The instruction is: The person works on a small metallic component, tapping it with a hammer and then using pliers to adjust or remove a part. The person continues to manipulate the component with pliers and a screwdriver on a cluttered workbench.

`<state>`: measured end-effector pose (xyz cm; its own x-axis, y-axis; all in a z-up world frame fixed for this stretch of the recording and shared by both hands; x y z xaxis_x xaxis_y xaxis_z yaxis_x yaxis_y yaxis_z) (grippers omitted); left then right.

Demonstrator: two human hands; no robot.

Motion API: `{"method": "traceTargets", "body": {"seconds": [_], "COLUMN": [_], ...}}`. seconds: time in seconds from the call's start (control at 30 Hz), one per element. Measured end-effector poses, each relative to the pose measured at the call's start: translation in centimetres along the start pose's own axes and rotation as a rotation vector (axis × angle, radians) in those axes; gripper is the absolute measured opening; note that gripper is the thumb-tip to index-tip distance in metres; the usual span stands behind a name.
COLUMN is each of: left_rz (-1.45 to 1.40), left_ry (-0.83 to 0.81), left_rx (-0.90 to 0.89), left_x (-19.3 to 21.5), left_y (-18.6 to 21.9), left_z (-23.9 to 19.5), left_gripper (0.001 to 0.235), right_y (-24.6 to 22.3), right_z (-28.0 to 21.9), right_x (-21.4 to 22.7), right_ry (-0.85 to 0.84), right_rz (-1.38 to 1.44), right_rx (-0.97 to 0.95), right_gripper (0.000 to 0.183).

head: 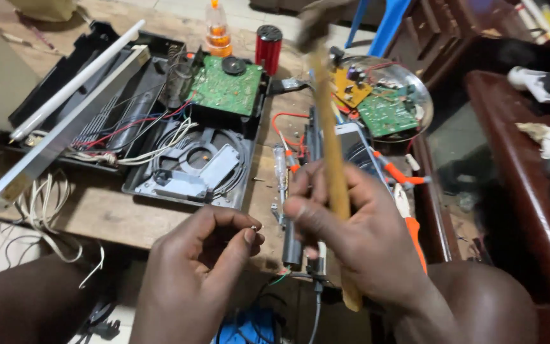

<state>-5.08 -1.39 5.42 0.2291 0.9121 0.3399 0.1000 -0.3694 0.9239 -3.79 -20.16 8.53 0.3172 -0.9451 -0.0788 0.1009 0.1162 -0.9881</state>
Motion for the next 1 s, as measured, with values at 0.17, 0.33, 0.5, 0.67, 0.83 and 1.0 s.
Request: {"method": "traceTargets", "body": {"seconds": [0.17, 0.33, 0.5, 0.67, 0.83, 1.0], "left_rz": [0.066, 0.022, -0.092, -0.039, 0.046, -0.066], "left_ry": [0.042, 0.011, -0.029, 0.030, 0.107, 0.074], "left_rx": [-0.200, -0.388, -0.397, -0.399, -0.365, -0.154], "left_x": [-1.0, -1.5, -2.0, -1.8, -1.4, -1.3], "left_y": [-1.2, -0.1, -0.2, -0.4, -0.5, -0.8], "left_z": [0.4, 0.0, -0.3, -0.3, -0.3, -0.2], "left_gripper": [0.012, 0.009, 0.024, 0.026, 0.024, 0.030], "right_y": [2.2, 1.9, 2.8, 2.5, 3.9, 4.5], "right_z": [0.1, -0.5, -0.7, -0.8, -0.8, -0.7], "right_x": [-0.8, -0.7, -0.4, -0.5, -0.7, -1.1], "right_ry": [0.014, 0.037, 0.064, 0.103, 0.104, 0.139], "right_rz": [-0.127, -0.325, -0.035, -0.096, -0.018, 0.054], "right_rx": [-0.201, -0.320, -0.262, -0.321, -0.296, -0.297], "right_gripper": [0.028, 0.019, 0.031, 0.029, 0.030, 0.030]}}
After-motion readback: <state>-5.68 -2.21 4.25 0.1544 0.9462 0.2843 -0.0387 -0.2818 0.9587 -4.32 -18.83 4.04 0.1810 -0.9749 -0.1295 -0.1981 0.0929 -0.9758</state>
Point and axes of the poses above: each hand's wrist, its own z-axis towards the middle knuckle, its own x-axis out of the back of the hand, y = z × x, the point moved 2 cm from there along z, towards the middle knuckle, and after that the axes turned 13 degrees about -y, right-handed, at the moved point
